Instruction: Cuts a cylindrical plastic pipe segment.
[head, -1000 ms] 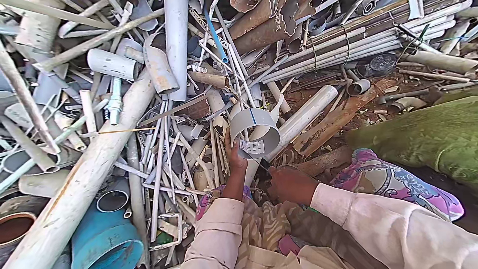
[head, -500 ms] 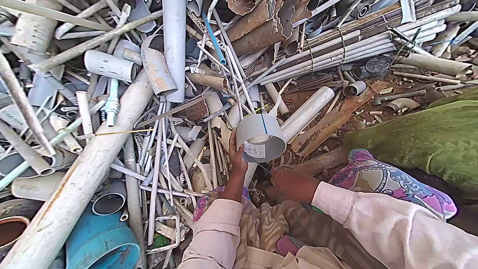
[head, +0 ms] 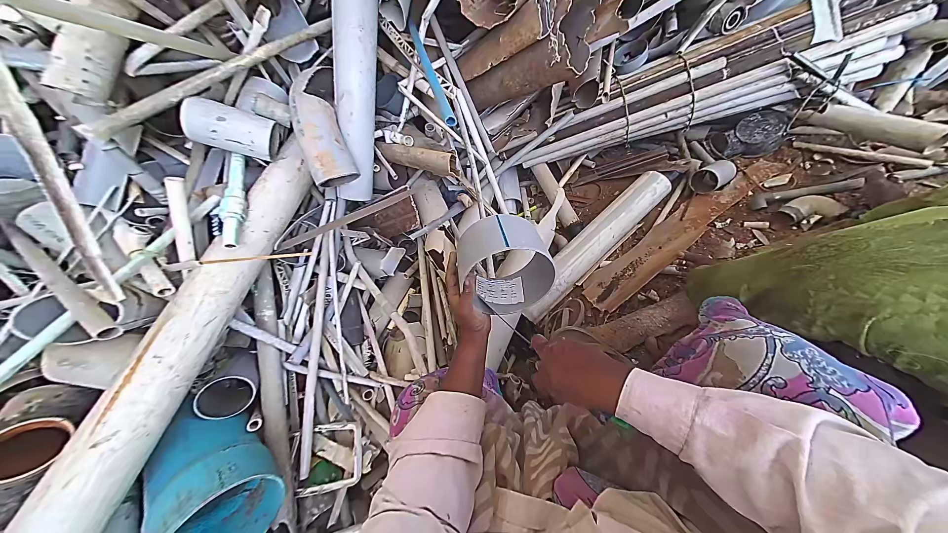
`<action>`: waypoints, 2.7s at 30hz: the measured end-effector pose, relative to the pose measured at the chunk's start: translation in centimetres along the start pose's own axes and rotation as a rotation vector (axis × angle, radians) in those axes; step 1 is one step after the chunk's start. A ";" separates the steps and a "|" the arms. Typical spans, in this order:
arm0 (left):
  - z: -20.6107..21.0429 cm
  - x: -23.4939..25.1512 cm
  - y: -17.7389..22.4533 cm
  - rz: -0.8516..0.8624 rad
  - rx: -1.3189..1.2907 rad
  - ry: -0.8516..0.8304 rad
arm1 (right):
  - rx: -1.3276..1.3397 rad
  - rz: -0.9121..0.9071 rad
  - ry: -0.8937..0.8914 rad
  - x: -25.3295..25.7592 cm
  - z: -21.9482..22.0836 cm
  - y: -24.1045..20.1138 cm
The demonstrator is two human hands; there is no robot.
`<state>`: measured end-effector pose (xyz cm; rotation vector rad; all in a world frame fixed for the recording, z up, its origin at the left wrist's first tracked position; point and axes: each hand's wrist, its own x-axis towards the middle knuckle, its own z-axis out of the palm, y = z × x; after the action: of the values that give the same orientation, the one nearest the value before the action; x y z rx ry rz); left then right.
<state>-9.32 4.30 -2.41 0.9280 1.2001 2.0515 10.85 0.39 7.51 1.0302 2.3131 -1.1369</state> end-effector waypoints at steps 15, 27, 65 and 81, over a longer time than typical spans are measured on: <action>1.0 -1.4 -0.5 0.063 0.064 -0.096 | 0.044 0.013 -0.029 -0.6 -0.2 0.1; 0.0 0.1 -0.3 0.118 0.064 -0.050 | 0.020 -0.024 -0.039 -0.6 -0.6 0.6; 0.4 -0.6 -0.7 0.053 0.030 -0.108 | 0.005 0.036 -0.002 0.0 0.7 0.8; 0.1 -0.3 -0.3 0.057 0.084 -0.113 | -0.013 -0.022 -0.025 0.0 -0.5 1.4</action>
<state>-9.04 4.27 -2.72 1.1145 1.2203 1.9763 11.87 1.37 7.09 0.9831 2.3143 -1.1356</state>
